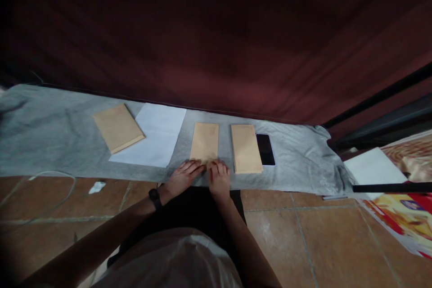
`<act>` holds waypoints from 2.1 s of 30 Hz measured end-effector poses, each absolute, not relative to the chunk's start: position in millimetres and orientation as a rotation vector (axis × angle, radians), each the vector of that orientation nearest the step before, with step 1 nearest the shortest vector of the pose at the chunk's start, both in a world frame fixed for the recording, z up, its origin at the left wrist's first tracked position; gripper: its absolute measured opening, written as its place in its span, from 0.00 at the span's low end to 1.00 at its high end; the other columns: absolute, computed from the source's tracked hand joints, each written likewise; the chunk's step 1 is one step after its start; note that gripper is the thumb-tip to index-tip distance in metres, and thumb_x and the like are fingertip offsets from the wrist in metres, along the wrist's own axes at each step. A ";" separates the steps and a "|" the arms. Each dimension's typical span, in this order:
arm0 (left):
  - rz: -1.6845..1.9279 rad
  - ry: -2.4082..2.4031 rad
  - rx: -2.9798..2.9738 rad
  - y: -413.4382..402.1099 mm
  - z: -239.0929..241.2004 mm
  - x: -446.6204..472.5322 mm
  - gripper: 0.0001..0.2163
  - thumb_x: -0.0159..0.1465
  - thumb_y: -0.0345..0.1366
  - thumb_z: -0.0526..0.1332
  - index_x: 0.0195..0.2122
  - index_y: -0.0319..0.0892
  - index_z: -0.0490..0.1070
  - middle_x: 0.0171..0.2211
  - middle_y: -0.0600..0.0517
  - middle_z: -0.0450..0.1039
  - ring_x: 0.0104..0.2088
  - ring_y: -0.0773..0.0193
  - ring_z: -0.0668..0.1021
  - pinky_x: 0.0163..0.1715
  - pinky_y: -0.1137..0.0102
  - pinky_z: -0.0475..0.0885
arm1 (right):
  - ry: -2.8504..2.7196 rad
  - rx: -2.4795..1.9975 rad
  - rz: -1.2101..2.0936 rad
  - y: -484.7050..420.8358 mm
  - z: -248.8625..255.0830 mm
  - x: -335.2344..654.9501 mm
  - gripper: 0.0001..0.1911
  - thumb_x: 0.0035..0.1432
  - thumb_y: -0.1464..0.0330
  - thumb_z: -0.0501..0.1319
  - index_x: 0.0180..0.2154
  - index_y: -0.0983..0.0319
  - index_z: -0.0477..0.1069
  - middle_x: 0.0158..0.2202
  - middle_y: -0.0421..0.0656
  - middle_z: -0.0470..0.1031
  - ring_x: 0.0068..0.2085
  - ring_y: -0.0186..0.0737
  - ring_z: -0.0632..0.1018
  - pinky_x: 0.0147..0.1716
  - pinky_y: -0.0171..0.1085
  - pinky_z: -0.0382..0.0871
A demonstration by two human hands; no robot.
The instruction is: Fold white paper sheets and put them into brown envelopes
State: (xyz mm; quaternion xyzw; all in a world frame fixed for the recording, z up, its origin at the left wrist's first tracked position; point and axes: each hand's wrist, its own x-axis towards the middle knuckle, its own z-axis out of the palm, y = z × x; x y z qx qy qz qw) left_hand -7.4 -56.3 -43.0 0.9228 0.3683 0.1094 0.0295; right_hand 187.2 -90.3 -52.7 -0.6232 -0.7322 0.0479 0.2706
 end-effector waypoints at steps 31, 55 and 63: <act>0.429 1.110 2.797 -64.1 -50.1 -24.1 0.26 0.64 0.22 0.51 0.64 0.36 0.65 0.65 0.42 0.67 0.66 0.59 0.68 0.65 0.61 0.66 | -2.265 -1.568 0.062 -117.7 -55.1 174.8 0.27 0.73 0.65 0.50 0.68 0.66 0.58 0.67 0.50 0.64 0.68 0.45 0.64 0.69 0.49 0.57; 0.279 1.371 2.635 30.8 -49.6 63.4 0.26 0.72 0.40 0.48 0.70 0.39 0.55 0.72 0.44 0.52 0.72 0.51 0.53 0.70 0.48 0.45 | -2.123 -1.595 0.003 -118.9 -64.2 187.7 0.25 0.73 0.67 0.50 0.68 0.65 0.59 0.65 0.50 0.69 0.66 0.45 0.68 0.68 0.51 0.59; 0.283 1.484 2.536 70.4 -49.2 81.1 0.26 0.73 0.44 0.46 0.70 0.46 0.56 0.72 0.47 0.52 0.73 0.50 0.52 0.69 0.41 0.43 | -2.117 -1.593 -0.024 -118.7 -63.4 186.5 0.25 0.72 0.69 0.50 0.68 0.65 0.59 0.65 0.51 0.68 0.66 0.47 0.68 0.66 0.52 0.61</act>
